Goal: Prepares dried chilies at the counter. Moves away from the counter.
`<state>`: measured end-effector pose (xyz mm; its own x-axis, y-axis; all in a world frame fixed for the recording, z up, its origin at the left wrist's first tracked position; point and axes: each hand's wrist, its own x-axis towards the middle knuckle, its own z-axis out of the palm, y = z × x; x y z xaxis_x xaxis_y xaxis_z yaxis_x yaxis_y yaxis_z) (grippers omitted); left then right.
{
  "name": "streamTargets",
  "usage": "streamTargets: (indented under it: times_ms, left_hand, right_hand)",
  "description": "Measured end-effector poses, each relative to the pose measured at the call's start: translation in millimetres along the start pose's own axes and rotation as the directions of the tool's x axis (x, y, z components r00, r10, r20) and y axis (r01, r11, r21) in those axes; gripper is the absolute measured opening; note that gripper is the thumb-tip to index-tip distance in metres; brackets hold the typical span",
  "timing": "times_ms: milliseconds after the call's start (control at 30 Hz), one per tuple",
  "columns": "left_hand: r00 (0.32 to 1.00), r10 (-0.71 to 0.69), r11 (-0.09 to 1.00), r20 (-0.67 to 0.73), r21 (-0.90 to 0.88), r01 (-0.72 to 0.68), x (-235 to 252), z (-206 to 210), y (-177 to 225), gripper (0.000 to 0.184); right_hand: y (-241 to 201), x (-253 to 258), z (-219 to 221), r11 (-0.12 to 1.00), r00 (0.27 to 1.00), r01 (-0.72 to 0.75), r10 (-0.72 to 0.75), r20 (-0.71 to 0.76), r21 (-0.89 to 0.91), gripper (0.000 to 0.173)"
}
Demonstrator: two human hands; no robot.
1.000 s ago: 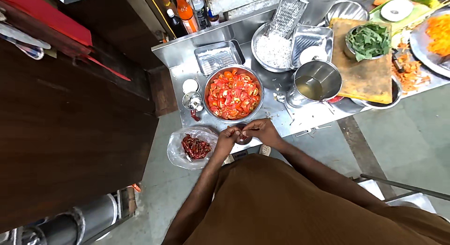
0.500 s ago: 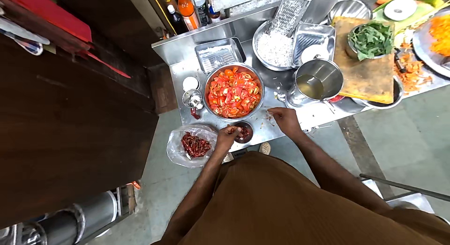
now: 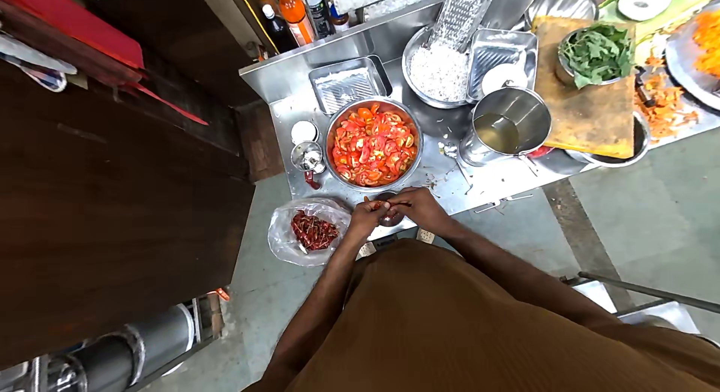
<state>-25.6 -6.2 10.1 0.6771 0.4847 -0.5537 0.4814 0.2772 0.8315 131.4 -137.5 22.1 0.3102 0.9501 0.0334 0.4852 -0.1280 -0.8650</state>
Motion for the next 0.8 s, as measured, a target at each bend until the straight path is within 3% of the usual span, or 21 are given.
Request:
streamTargets:
  times_ms: [100,167,333,400,500,633,800]
  left_hand:
    - [0.998,0.051,0.995,0.033,0.085,-0.054,-0.8,-2.4,0.9,0.022]
    - [0.991,0.125,0.956,0.037,0.263,-0.130,-4.4,-4.0,6.4,0.019]
    - [0.937,0.348,0.703,0.038,0.650,-0.288,-13.6,5.4,13.5,0.017]
    - [0.934,0.353,0.628,0.055,0.726,-0.280,-13.2,9.8,10.4,0.016]
    - [0.954,0.289,0.569,0.077,0.788,-0.236,-12.8,8.6,8.0,0.017]
    - [0.958,0.228,0.535,0.172,0.800,-0.271,-11.5,-3.7,5.5,0.023]
    - [0.932,0.294,0.668,0.214,0.652,-0.360,-9.5,-10.2,-7.1,0.030]
  right_hand:
    - [2.1,-1.2,-2.1,1.000,1.000,-0.012,0.012,-0.012,-0.004,0.011]
    - [3.8,-1.5,-1.8,0.999,0.999,-0.034,0.034,-0.034,-0.009,0.011]
    - [4.6,0.5,1.0,0.995,0.997,-0.072,0.071,-0.017,-0.071,0.012]
    - [-0.2,2.1,4.8,0.985,0.987,-0.134,0.142,0.068,-0.111,0.012]
    - [-5.6,3.1,13.1,0.961,0.951,-0.187,0.229,0.206,-0.205,0.016]
    - [-8.0,4.7,10.6,0.957,0.919,-0.104,0.197,0.342,-0.272,0.024]
    - [4.7,7.0,2.6,0.980,0.942,0.062,0.004,0.335,-0.187,0.023]
